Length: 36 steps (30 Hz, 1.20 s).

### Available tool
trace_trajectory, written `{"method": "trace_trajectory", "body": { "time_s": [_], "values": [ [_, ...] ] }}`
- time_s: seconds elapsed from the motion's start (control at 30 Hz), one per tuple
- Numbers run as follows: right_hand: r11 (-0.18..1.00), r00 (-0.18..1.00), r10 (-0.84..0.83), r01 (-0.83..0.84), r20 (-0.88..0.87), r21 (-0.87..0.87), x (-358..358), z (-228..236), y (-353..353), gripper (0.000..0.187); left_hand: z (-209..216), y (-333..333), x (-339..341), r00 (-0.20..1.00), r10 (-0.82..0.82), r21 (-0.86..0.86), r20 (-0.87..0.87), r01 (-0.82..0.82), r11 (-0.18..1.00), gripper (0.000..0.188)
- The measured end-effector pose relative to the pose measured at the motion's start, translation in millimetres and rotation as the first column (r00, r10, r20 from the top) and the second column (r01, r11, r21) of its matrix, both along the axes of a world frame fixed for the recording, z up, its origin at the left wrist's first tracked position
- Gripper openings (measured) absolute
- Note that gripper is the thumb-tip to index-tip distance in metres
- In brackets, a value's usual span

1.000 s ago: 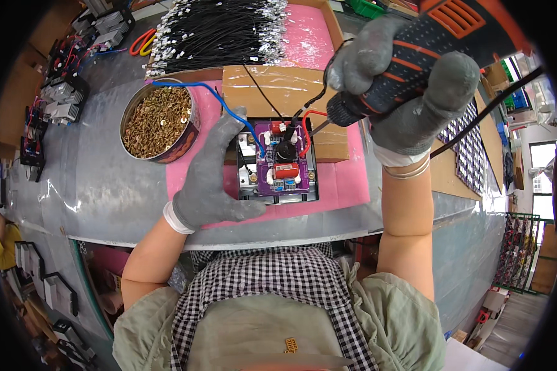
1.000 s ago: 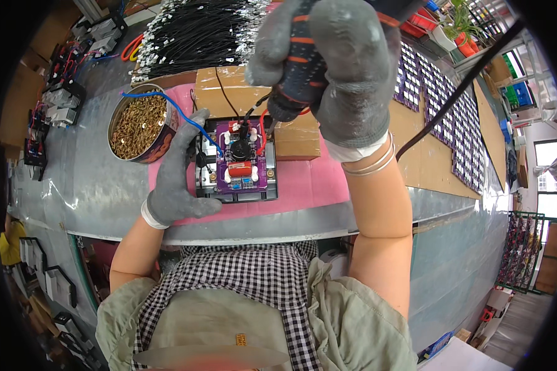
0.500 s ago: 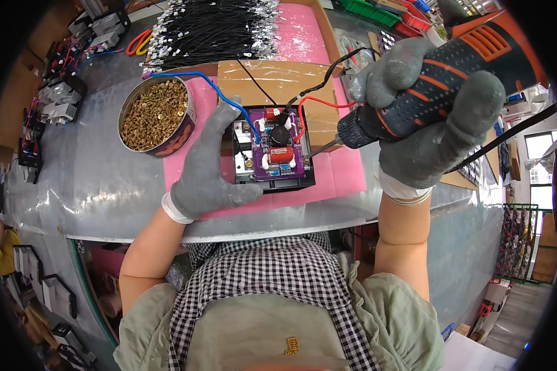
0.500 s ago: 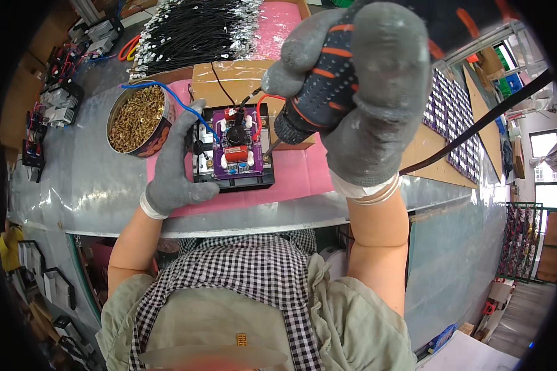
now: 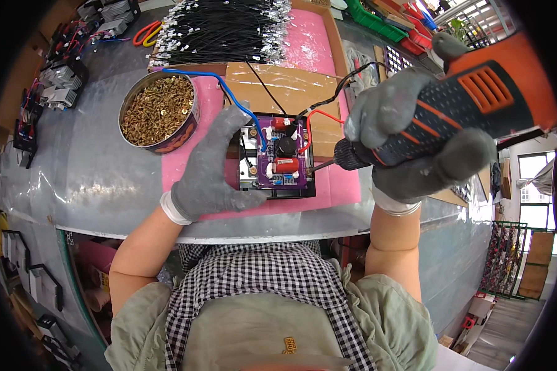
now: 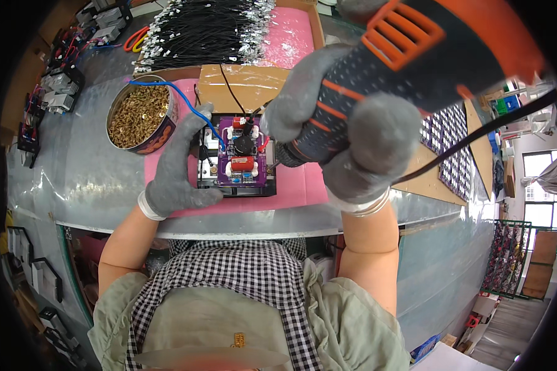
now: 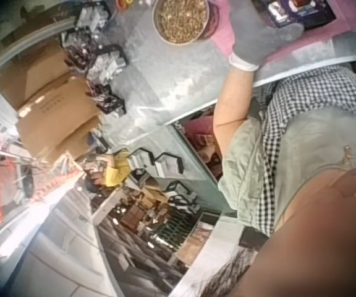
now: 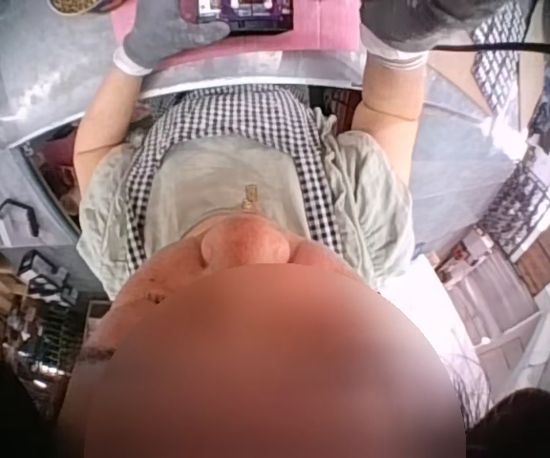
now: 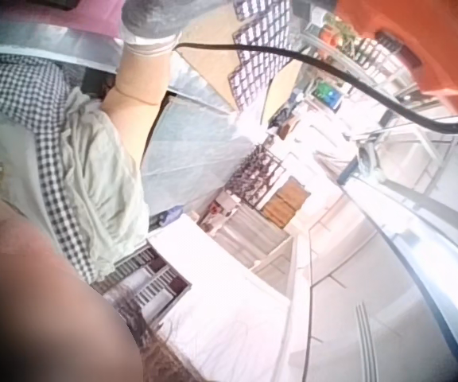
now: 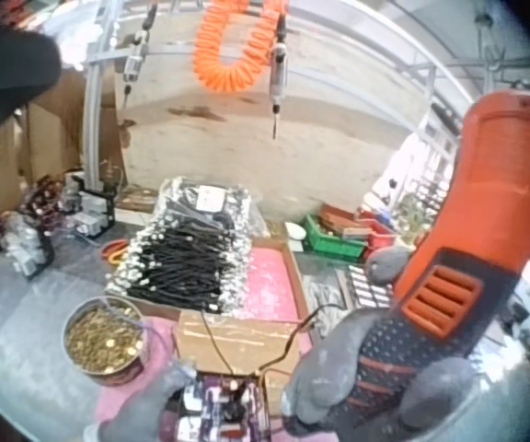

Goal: Use an electric screwdriver to fasten screws into a battery pack assembly.

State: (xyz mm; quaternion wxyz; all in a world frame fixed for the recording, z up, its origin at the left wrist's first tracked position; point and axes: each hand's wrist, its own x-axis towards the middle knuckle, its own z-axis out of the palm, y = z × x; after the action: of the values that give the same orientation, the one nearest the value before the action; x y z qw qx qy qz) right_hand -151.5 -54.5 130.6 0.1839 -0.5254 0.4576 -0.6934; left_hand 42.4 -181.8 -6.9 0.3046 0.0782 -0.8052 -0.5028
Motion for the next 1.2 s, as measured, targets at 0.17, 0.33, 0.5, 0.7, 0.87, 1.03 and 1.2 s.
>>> {"method": "trace_trajectory", "body": {
  "time_s": [0.17,0.33,0.5,0.7,0.87,1.03,1.2],
  "values": [
    [0.99,0.99,0.142,-0.142,-0.013,0.014,-5,6,0,0.089,-4,-2,4,0.998,-0.056,0.176,0.025,0.05,0.983,0.117],
    [0.995,0.992,-0.08,0.086,0.1,-0.051,-10,13,14,0.087,-22,-13,5,0.993,-0.046,-0.172,0.109,0.065,0.983,0.14],
    [0.723,0.683,-0.689,0.621,-0.242,-0.304,-25,-46,30,0.071,-20,-8,6,0.997,0.054,-0.301,-0.063,-0.07,0.951,0.109],
    [0.449,0.279,-0.728,0.884,-0.626,-0.129,-64,-186,137,0.057,24,13,45,0.957,0.274,-0.425,-0.099,-0.29,0.857,0.094],
    [0.402,0.174,-0.627,0.907,-0.759,-0.124,-51,-231,180,0.044,56,4,133,0.711,0.651,-0.478,-0.264,-0.683,0.552,0.091],
    [0.399,0.226,-0.671,0.913,-0.706,-0.088,-54,-230,161,0.041,-9,-36,213,0.236,0.95,-0.907,-0.204,-0.41,-0.093,0.089],
    [0.439,0.409,-0.739,0.895,-0.535,0.077,-60,-245,164,0.034,-58,-17,207,0.237,0.948,-0.877,0.212,-0.383,0.292,0.063]
  ]
}}
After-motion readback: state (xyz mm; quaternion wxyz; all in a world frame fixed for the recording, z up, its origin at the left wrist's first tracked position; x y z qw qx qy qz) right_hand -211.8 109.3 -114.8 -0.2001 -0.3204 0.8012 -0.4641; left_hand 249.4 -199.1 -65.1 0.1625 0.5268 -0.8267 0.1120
